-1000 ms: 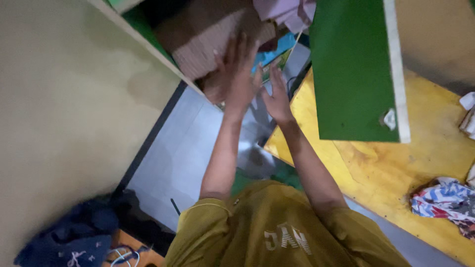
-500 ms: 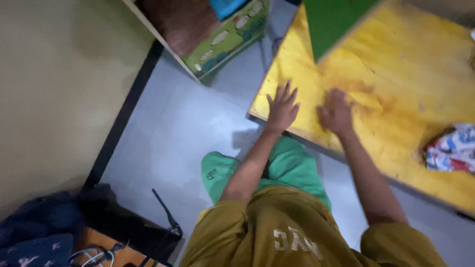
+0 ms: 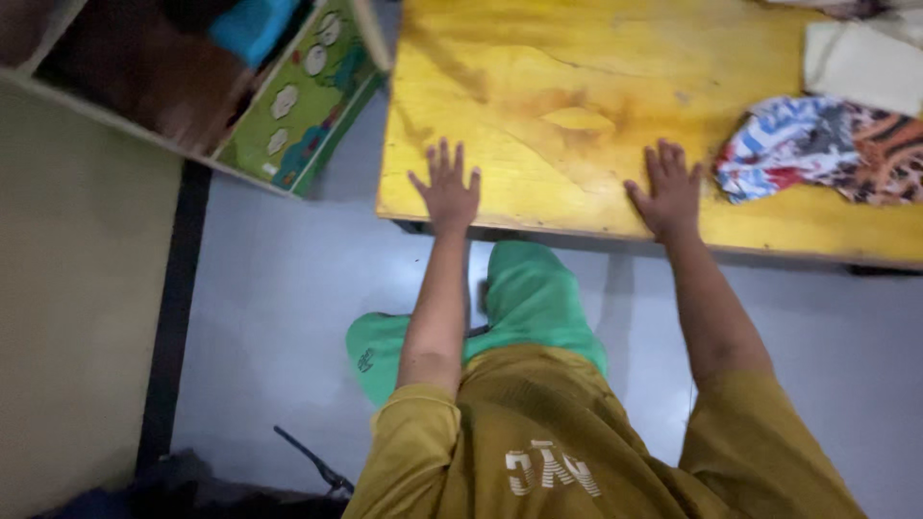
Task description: The person folds several pieces of clothing on a yellow table and places them into a green cabinet. The person handles a white cloth, a pink cloth, a patterned cloth, and a light blue cloth, folding each one by hand and storing them in the cabinet.
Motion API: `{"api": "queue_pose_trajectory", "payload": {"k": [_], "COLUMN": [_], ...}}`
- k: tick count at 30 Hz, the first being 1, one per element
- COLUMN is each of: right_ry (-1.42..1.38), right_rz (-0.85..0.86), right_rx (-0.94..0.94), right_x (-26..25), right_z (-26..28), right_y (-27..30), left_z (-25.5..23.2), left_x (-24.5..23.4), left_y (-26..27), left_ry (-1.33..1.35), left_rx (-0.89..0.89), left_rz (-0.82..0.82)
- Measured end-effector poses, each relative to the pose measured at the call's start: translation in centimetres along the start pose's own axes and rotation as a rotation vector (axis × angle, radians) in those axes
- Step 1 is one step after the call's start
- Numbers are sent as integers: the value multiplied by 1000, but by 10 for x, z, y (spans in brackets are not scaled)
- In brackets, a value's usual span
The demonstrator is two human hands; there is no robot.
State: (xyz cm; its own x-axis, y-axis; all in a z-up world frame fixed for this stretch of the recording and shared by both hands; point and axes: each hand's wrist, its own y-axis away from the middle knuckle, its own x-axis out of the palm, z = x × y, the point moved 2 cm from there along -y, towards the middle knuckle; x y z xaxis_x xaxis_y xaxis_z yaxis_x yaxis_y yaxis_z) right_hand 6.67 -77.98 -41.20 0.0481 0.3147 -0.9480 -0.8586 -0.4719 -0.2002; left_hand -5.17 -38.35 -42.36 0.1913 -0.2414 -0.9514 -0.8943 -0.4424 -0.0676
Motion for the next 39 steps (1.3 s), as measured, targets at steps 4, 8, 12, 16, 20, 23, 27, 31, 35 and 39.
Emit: {"api": "queue_pose_trajectory", "payload": {"k": [4, 8, 12, 16, 20, 23, 27, 31, 35, 39], "right_ry": [24, 19, 11, 3, 6, 3, -8, -5, -3, -18], "right_rz": [-11, -31, -26, -45, -55, -64, -140, -104, -92, -109], "right_rx": [17, 38, 63, 56, 69, 77, 56, 69, 84, 83], "right_x": [-6, -5, -8, -11, -9, -13, -9, -7, -15, -18], "right_z": [-2, 1, -1, 0, 2, -1, -1, -5, 0, 4], "right_y": [-3, -7, -3, -5, 1, -6, -6, 0, -7, -4], "left_z": [-5, -5, -9, -7, -4, -8, -5, -6, -7, -3], "left_x": [-4, -5, -5, -2, 0, 0, 1, 2, 2, 5], "left_y": [-1, -2, 0, -1, 5, -1, 2, -1, -1, 1], "left_ry": [21, 9, 2, -8, -27, -37, -54, -24, -34, -41], "left_rx": [-14, -11, 11, -4, 20, 44, 72, 79, 51, 89], "left_rz": [-8, -17, -37, -21, -36, -74, -105, -82, -61, -107]}}
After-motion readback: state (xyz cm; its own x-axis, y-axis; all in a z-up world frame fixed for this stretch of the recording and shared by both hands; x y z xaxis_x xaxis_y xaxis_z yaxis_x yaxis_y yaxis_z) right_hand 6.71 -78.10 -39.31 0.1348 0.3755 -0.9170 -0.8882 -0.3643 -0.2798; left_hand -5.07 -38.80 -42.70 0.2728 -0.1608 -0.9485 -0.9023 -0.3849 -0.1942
